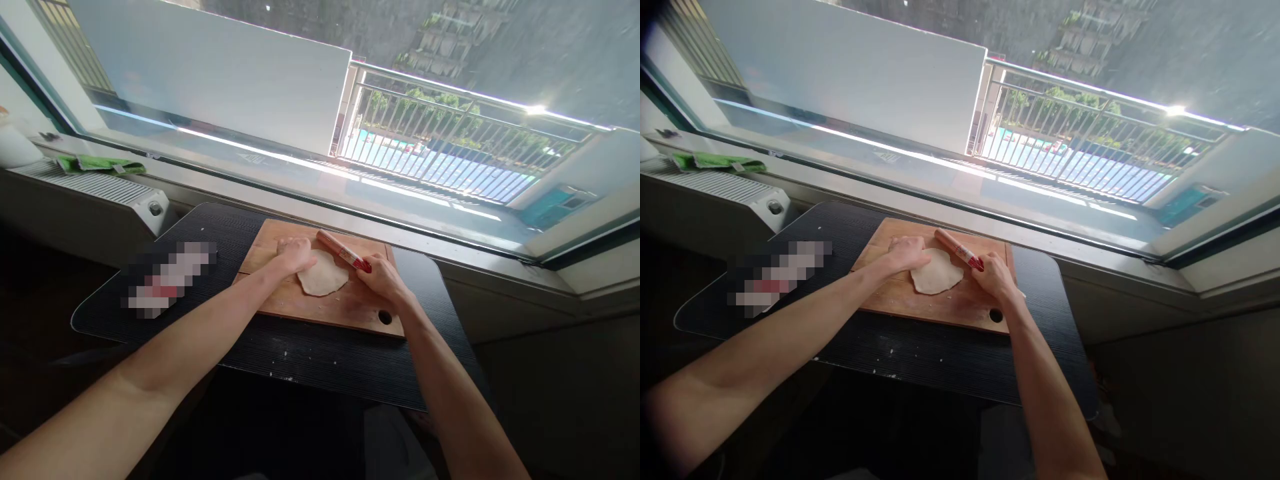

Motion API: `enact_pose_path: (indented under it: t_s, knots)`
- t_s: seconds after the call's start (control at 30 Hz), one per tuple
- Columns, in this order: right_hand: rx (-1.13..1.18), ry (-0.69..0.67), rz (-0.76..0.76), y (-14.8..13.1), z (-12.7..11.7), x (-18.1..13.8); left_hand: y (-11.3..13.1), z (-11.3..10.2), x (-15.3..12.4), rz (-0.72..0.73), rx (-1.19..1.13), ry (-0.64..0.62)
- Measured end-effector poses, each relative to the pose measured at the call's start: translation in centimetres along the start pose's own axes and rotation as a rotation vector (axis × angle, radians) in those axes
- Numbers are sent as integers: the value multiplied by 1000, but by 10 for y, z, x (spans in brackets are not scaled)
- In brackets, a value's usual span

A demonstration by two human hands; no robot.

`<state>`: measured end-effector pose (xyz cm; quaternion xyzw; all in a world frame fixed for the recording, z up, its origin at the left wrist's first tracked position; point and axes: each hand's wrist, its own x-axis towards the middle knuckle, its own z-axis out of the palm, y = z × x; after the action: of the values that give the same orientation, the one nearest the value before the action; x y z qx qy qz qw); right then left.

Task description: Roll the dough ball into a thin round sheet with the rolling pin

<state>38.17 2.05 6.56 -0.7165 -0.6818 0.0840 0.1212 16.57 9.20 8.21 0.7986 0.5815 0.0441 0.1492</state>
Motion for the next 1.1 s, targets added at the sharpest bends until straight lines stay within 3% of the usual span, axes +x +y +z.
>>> enact_pose_path:
  t_s: [0.17, 0.3, 0.37, 0.47, 0.57, 0.67, 0.8, 0.93, 1.1]
  knots:
    - [-9, 38, 40, 4, -5, -8, -15, -6, -16, 4, -101, -37]
    - [60, 70, -50, -16, -2, -19, -37, 3, -49, -76, -25, 135]
    - [82, 62, -105, -27, 0, -25, -43, 13, -68, 67, 31, 271]
    - [46, -63, -164, -41, 0, -26, -45, 33, -92, 446, -45, 383]
    - [26, -76, -101, -60, -1, -10, -47, 52, -106, 649, -127, 467]
    - [49, 82, 23, -89, 11, 16, -53, 64, -109, 664, -148, 499]
    - [-18, 117, 45, -120, 45, 31, -60, 69, -109, 665, -155, 499]
    - [-92, 130, -10, -119, 58, 35, -59, 69, -111, 675, -212, 515]
    - [-55, 66, 125, -112, 50, 46, -56, 68, -113, 662, -246, 538]
